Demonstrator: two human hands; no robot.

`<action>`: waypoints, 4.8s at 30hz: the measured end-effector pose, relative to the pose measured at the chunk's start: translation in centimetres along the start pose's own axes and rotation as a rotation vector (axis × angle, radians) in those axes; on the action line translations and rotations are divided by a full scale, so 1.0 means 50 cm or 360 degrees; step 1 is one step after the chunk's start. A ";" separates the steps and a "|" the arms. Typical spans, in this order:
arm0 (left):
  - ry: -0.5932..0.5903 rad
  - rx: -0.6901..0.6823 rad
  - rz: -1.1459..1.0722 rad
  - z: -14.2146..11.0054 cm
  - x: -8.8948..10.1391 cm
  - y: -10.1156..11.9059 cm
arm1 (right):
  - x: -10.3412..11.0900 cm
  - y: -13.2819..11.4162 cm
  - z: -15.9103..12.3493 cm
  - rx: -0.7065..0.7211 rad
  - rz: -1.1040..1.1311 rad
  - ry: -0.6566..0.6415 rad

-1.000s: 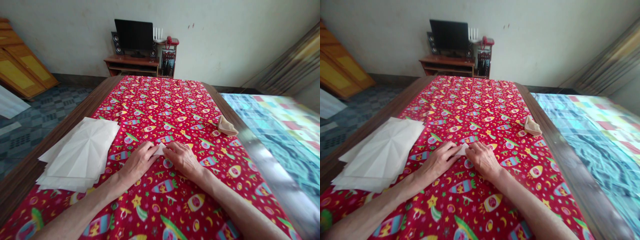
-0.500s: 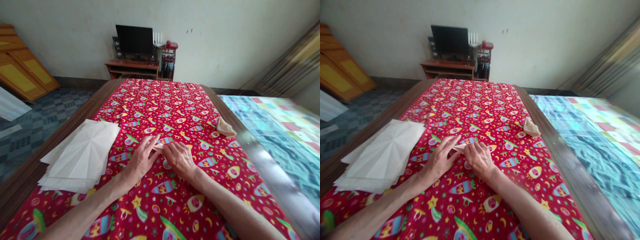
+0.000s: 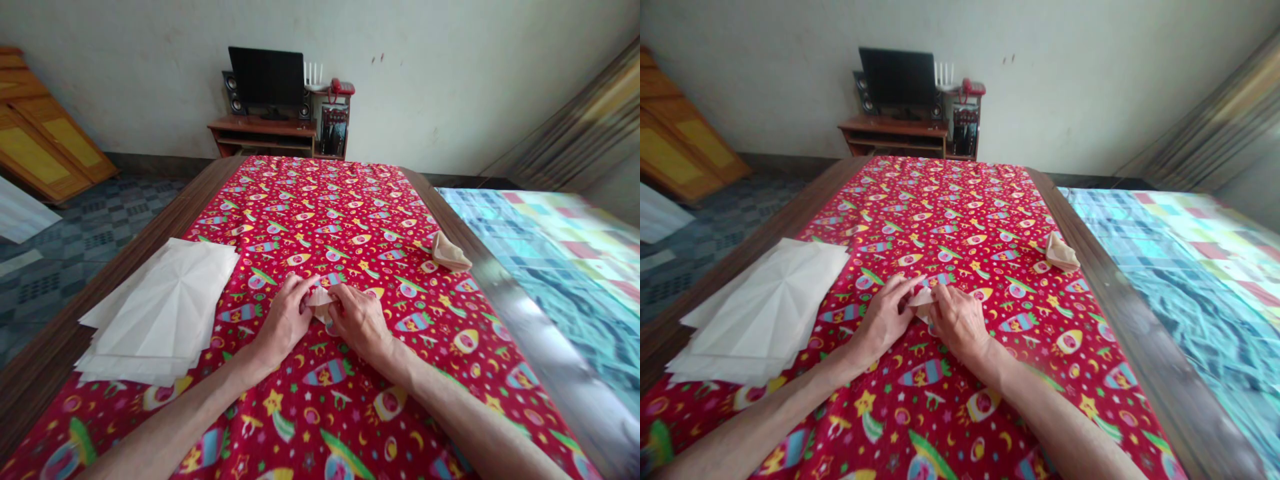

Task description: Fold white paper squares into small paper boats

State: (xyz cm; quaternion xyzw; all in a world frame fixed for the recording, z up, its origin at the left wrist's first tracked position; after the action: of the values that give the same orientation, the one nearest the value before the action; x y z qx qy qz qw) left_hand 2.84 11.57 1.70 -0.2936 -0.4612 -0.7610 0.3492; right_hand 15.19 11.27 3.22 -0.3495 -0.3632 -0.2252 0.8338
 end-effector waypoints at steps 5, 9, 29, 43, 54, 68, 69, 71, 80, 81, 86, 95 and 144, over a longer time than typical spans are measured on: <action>-0.0004 -0.0210 0.0026 -0.004 0.005 0.017 | 0.008 0.008 -0.021 0.0014 -0.0175 -0.0097; -0.0138 -0.0406 0.0236 -0.019 0.002 0.041 | 0.006 -0.002 -0.032 0.0193 -0.0330 -0.0211; -0.0212 -0.0166 0.0163 -0.043 0.001 0.004 | -0.010 0.040 -0.023 -0.0055 0.0533 -0.0271; -0.0260 -0.0064 0.0707 -0.019 0.002 0.004 | -0.016 0.029 -0.001 -0.0165 0.0127 -0.0397; -0.0368 0.0038 0.0672 -0.020 0.017 -0.016 | -0.018 0.047 -0.003 -0.0176 0.0252 -0.0411; -0.0273 -0.0016 0.0513 -0.031 0.025 -0.006 | -0.024 0.062 -0.017 -0.0312 0.0362 -0.0295; -0.0278 -0.0025 0.0476 -0.034 0.025 -0.004 | -0.024 0.069 -0.018 -0.0373 0.0426 -0.0263; -0.0281 -0.0048 0.0403 -0.039 0.023 0.003 | -0.025 0.078 -0.020 -0.0499 0.0535 -0.0209; 0.0111 -0.0152 0.0261 -0.019 0.047 0.025 | -0.033 0.039 -0.021 -0.0650 0.0876 -0.0419; 0.0166 -0.0203 0.0308 -0.015 0.059 0.029 | -0.033 0.035 -0.021 -0.0620 0.0899 -0.0437; 0.0027 -0.0586 0.0901 -0.004 0.078 0.079 | 0.022 0.022 -0.008 -0.0322 0.0733 -0.0043; -0.0218 -0.0595 0.0693 -0.019 0.026 0.077 | 0.021 -0.003 -0.014 0.0172 0.0123 -0.0112; -0.0306 -0.0152 0.0218 -0.014 -0.020 0.011 | -0.007 0.053 -0.028 -0.0260 0.0275 -0.0447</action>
State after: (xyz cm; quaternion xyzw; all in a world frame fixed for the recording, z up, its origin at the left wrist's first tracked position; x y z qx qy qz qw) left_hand 3.77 11.02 0.93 -0.4123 -0.4346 -0.7249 0.3402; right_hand 17.28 12.00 1.14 -0.4739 -0.4252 -0.1305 0.7600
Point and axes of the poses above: each hand's wrist, its own z-axis towards the middle knuckle, its own x-axis out of the back of the hand, y = z × x, the point moved 8 cm from there along z, towards the middle knuckle, and after that the axes turned 10 degrees about z, right-handed, at the moved point
